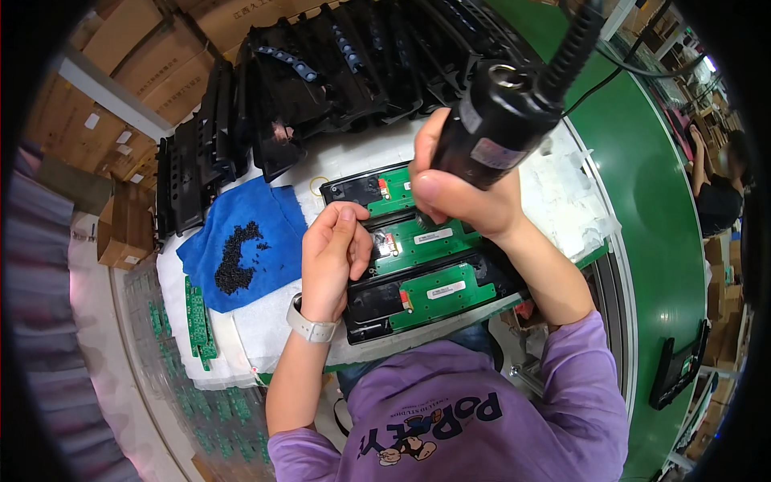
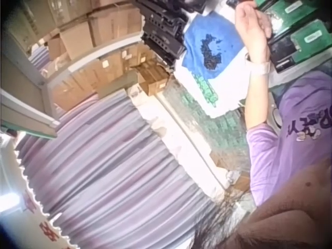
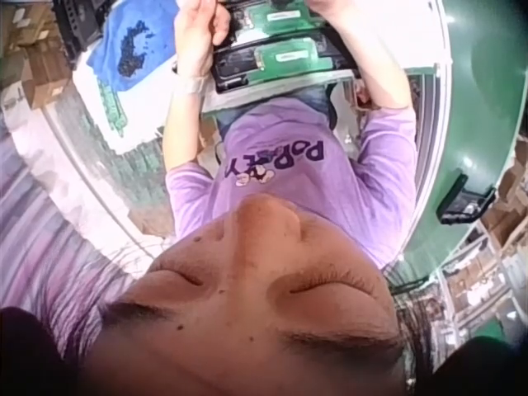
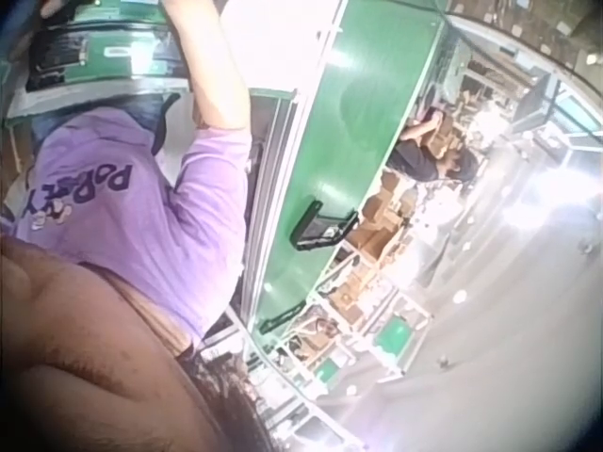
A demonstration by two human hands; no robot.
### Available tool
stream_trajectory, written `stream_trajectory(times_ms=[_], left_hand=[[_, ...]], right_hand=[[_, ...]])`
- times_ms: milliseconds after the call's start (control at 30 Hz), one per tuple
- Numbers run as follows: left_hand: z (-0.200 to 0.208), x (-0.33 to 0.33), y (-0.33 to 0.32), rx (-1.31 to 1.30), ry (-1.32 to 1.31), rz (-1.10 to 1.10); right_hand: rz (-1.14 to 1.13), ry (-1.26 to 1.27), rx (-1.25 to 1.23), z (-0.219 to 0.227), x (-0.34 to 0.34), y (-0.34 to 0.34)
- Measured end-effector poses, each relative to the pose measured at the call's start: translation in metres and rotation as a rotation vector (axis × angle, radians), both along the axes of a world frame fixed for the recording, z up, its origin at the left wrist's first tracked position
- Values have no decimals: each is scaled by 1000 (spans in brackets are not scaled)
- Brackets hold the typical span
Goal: The worker is attaching small green circuit boards to black toner cartridges and securing them using an electric screwdriver.
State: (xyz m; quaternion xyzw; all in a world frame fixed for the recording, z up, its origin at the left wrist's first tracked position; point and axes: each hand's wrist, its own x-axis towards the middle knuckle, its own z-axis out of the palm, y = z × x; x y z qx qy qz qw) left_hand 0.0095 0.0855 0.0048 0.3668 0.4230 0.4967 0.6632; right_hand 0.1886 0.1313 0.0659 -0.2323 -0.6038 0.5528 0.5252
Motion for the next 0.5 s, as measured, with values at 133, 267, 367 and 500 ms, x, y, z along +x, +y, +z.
stream_trajectory(times_ms=[133,267,367,500], left_hand=[[-1,-2,3,-58,-113,-73],[-1,-3,3,-80,-146,-98],[1,0,3,-89,-85,-104],[-1,-4,2,-48,-163,-64]], right_hand=[[39,-5,-11,2,-4,0],[-4,-61,83,1,-2,-2],[-74,-95,360,-3,-2,1],[18,1,-17,2,8,-2]])
